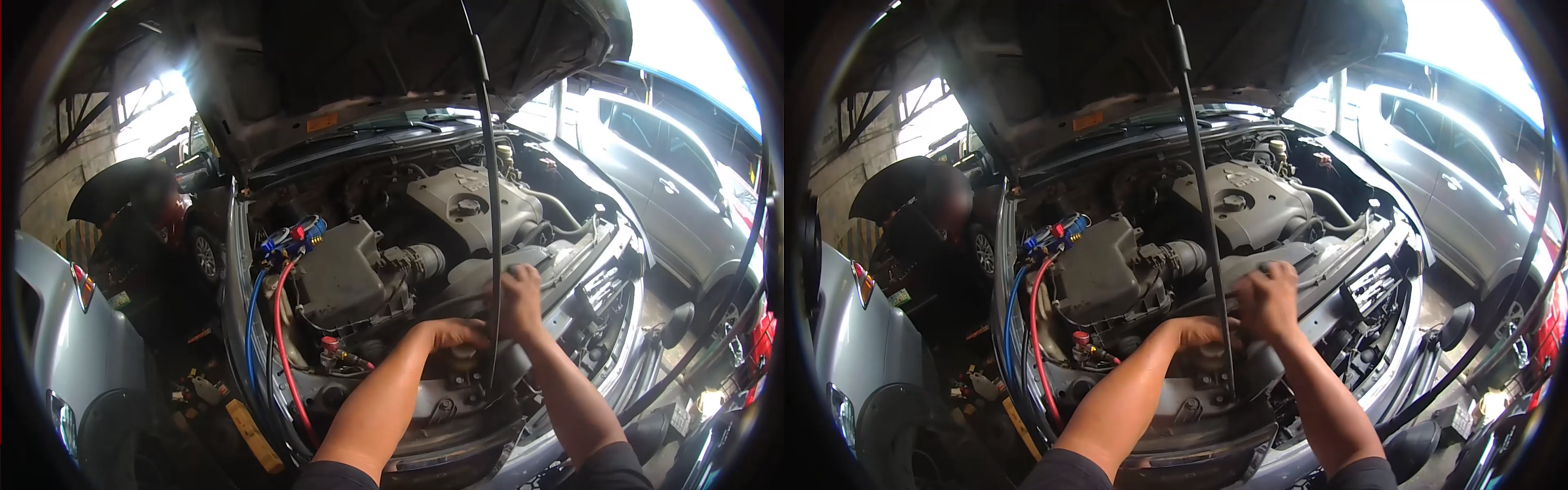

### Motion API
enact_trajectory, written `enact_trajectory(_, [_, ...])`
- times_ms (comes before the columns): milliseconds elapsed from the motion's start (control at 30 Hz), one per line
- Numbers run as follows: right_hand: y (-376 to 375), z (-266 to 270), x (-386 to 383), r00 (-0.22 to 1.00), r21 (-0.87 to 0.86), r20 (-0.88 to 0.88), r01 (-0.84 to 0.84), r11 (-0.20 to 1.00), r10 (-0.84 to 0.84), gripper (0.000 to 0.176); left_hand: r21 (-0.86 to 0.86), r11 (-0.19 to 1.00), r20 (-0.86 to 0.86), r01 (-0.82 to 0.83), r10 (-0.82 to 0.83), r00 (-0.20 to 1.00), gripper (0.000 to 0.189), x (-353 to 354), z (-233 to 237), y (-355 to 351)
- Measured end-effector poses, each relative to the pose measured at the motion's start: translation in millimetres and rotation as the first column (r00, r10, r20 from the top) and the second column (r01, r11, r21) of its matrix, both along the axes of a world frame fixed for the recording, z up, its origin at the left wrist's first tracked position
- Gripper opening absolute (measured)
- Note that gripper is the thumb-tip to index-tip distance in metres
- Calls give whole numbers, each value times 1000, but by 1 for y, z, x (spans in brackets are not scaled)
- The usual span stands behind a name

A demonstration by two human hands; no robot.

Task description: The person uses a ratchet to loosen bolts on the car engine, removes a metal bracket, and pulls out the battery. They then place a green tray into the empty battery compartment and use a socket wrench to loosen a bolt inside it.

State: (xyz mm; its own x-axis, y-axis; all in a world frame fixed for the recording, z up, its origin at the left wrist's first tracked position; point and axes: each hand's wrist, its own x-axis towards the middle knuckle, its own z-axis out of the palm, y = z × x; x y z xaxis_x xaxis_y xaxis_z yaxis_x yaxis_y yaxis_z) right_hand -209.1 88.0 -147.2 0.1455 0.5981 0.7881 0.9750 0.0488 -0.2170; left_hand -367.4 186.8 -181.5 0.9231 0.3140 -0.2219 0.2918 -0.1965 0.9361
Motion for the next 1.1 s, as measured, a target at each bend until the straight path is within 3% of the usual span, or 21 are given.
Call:
enact_trajectory(33, [20, -20, 29, 943, -74, -305, 115, 991, -132, 24, -29, 995, -179, 92, -95, 979, 48, 9, -10, 17])
enact_trajectory(133, [-10, -15, -16, 999, -5, 3, -50, 999, 50, 24, -111, 977, 28, 184, -182, 983, 43, 3, 9, 3])
enact_trajectory(167, [-23, 1, -35, 958, 85, 179, -242, 966, 224, 22, -169, 953, 59, 250, -244, 968, 42, 1, 7, 10])
enact_trajectory(200, [-21, 1, -34, 954, 60, 167, -263, 963, 250, 22, -227, 922, 90, 315, -302, 949, 41, -2, 6, 16])
enact_trajectory(267, [-18, 2, -25, 945, 19, 139, -301, 954, 295, 22, -135, 941, 9, 311, -313, 950, 43, 3, 4, 15])
enact_trajectory(300, [1, -8, -5, 993, 22, 64, -102, 995, 100, 20, -49, 980, 10, 191, -191, 982, 46, 4, 4, 5])
enact_trajectory(333, [22, -22, 7, 954, 65, -285, 112, 992, -89, 19, -39, 981, 25, 191, -190, 982, 46, 4, 12, 4])
enact_trajectory(400, [6, -8, -20, 980, 115, -186, 89, 989, -67, 20, -48, 978, 32, 203, -202, 979, 48, 2, 13, 0])
enact_trajectory(467, [-24, 8, -54, 934, 63, 170, -329, 942, 315, 22, 1, 950, 75, 311, -310, 948, 43, 16, -41, 36])
enact_trajectory(500, [-33, 17, -69, 938, 21, 238, -265, 964, 252, 14, 26, 932, 97, 361, -362, 927, 40, 14, -38, 37])
enact_trajectory(567, [-17, 6, -37, 999, 15, -37, -38, 999, 39, 18, -137, 968, 44, 210, -206, 978, 41, 1, -4, 15])
enact_trajectory(600, [-3, 0, -12, 983, -11, -166, 79, 997, -80, 20, -117, 981, -24, 153, -156, 987, 42, 3, 11, 2])
enact_trajectory(633, [13, -9, 13, 904, -156, -387, 133, 979, -185, 19, -92, 989, -15, 118, -119, 993, 46, 9, -9, 13])
enact_trajectory(700, [-2, -20, -6, 993, -23, -109, 32, 999, -35, 19, -238, 955, 15, 176, -177, 984, 46, 7, -6, 14])
enact_trajectory(733, [-4, -18, -19, 998, 38, 54, -42, 998, 40, 18, -194, 956, 42, 221, -217, 975, 46, 17, -26, 25])
enact_trajectory(800, [-26, 9, -56, 892, 58, 216, -419, 906, 398, 23, -102, 948, 95, 301, -292, 952, 47, 30, -44, 36])
enact_trajectory(900, [6, -6, -8, 995, 23, -100, 30, 999, -28, 18, -174, 974, -22, 142, -148, 989, 41, 5, 3, 6])
enact_trajectory(933, [13, -1, -3, 930, -197, -272, 199, 960, -248, 15, -137, 978, -17, 156, -160, 987, 41, 3, 10, 1])
enact_trajectory(1000, [6, -5, -24, 990, 48, -111, 94, 994, -88, 17, -69, 979, -9, 193, -194, 981, 40, 1, 15, 2])
enact_trajectory(1067, [-22, -5, -44, 941, -11, 185, -286, 958, 283, 30, -135, 976, -37, 174, -180, 983, 37, 2, -7, 20])
enact_trajectory(1100, [-20, -7, -38, 943, 1, 182, -284, 959, 279, 27, -169, 977, -47, 132, -141, 989, 36, -3, 3, 16])
